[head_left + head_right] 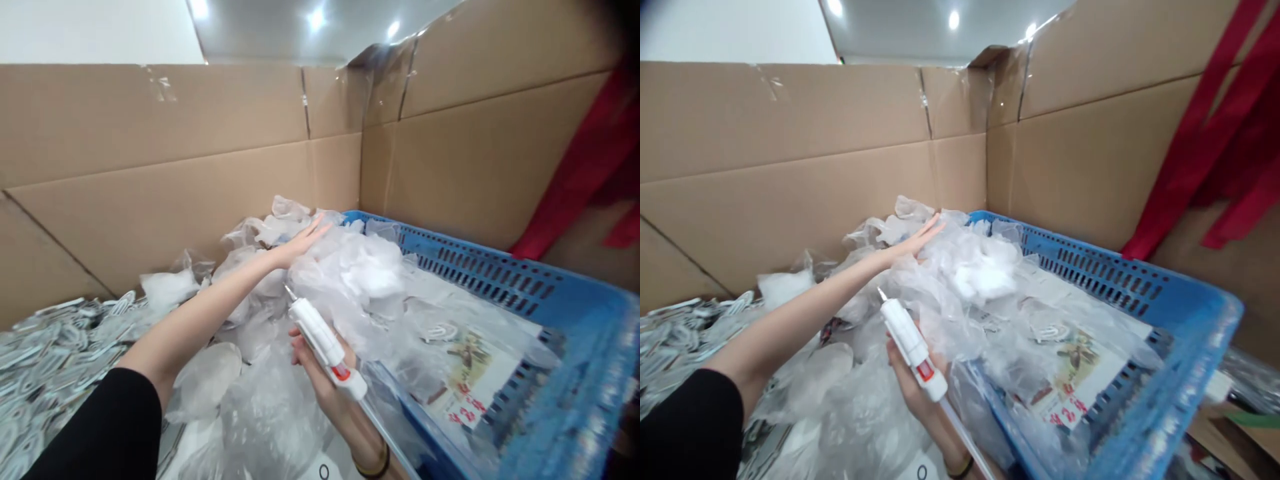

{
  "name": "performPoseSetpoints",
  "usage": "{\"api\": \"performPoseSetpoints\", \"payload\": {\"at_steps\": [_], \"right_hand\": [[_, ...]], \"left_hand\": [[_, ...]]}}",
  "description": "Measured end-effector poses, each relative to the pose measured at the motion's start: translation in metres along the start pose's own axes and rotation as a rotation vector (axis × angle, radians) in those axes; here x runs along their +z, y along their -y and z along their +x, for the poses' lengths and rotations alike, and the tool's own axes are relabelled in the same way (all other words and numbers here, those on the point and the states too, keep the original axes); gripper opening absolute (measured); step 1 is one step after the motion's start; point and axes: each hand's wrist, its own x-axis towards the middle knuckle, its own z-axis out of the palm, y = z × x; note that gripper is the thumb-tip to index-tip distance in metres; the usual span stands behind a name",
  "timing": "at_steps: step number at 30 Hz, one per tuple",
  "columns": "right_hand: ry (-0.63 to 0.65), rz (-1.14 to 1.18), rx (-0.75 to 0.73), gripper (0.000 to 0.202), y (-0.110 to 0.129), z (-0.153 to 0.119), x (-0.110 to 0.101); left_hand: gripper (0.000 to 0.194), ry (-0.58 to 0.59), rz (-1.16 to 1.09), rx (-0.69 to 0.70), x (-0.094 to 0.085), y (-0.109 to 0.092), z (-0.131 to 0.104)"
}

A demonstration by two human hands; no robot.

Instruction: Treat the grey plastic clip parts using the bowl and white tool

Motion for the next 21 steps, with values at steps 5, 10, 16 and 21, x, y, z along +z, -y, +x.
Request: {"api": "performPoseSetpoints", "payload": {"at_steps": [5,10,16,21], "right_hand": [[0.037,-0.031,0.101,0.033,0.008,0.003,-0.010],[0.051,-0.106,0.148,0.033,0.004,0.003,-0.013],[0.016,-0.197,0.134,0.044,0.006,0.004,-0.012],[0.003,-0.220,0.203,0.050,0.004,0.005,-0.006]], "left_hand": [[0.059,-0.026,0.210,-0.152,-0.025,0.005,-0.073],[0.075,0.213,0.460,-0.510,-0.027,-0.006,-0.168],[0.096,0.273,0.362,-0.674,0.020,0.015,-0.204],[0.108,0.194,0.299,-0.698,0.051,0.033,-0.191]]}}
